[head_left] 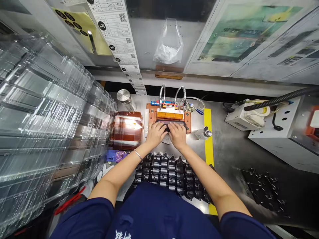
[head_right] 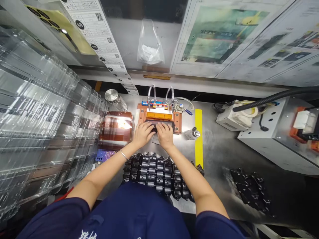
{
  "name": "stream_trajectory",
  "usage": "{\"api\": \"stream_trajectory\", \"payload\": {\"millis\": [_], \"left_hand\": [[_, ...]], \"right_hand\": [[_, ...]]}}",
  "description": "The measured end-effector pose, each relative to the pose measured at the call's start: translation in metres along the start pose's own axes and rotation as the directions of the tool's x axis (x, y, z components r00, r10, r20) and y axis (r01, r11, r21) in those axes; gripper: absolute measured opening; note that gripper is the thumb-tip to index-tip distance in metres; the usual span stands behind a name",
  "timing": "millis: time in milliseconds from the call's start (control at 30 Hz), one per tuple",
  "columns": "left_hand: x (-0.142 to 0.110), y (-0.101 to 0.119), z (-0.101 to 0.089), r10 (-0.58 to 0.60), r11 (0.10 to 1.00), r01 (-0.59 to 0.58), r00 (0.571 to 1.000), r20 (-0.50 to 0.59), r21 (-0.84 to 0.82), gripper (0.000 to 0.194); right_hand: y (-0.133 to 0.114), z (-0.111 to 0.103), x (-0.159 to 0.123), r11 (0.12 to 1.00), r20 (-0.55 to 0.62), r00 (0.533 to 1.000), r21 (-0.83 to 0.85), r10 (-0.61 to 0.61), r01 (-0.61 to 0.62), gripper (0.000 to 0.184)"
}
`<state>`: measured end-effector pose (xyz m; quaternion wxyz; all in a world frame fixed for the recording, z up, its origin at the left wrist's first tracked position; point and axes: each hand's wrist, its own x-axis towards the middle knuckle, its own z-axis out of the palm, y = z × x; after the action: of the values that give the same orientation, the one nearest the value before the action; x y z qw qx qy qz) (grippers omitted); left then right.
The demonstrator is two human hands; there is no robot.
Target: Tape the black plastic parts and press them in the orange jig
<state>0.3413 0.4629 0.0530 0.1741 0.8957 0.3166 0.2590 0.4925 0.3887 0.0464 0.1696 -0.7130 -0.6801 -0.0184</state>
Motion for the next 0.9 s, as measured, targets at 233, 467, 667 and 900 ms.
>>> {"api": "stream_trajectory", "payload": {"millis": [233,467,667,900], "left_hand": [[0.031,-0.029,0.032,0.067,0.983,-0.087,0.990,0.123,0.161,0.021],[0.044,-0.043,0.067,0.001,1.000,-0.001,1.000,-0.013,0.029,0.022],[0.040,-0.046,0.068,-0.055,0.996,0.057,0.998,0.026,-0.070,0.024],[0.047,-0.044,0.039,-0.414,0.907,0.412,0.910,-0.016,-0.086,0.034]], "right_hand": [[0.043,0.008,0.007,0.998,0.033,0.999,0.066,-0.018,0.015,0.029],[0.128,-0.035,0.041,0.827,0.075,0.845,-0.270,0.529,-0.494,0.045],[0.167,-0.046,0.067,0.824,0.288,0.798,-0.398,0.530,-0.403,0.040],[0.154,-0.045,0.074,0.772,0.031,0.794,-0.261,0.607,-0.580,0.041]]}}
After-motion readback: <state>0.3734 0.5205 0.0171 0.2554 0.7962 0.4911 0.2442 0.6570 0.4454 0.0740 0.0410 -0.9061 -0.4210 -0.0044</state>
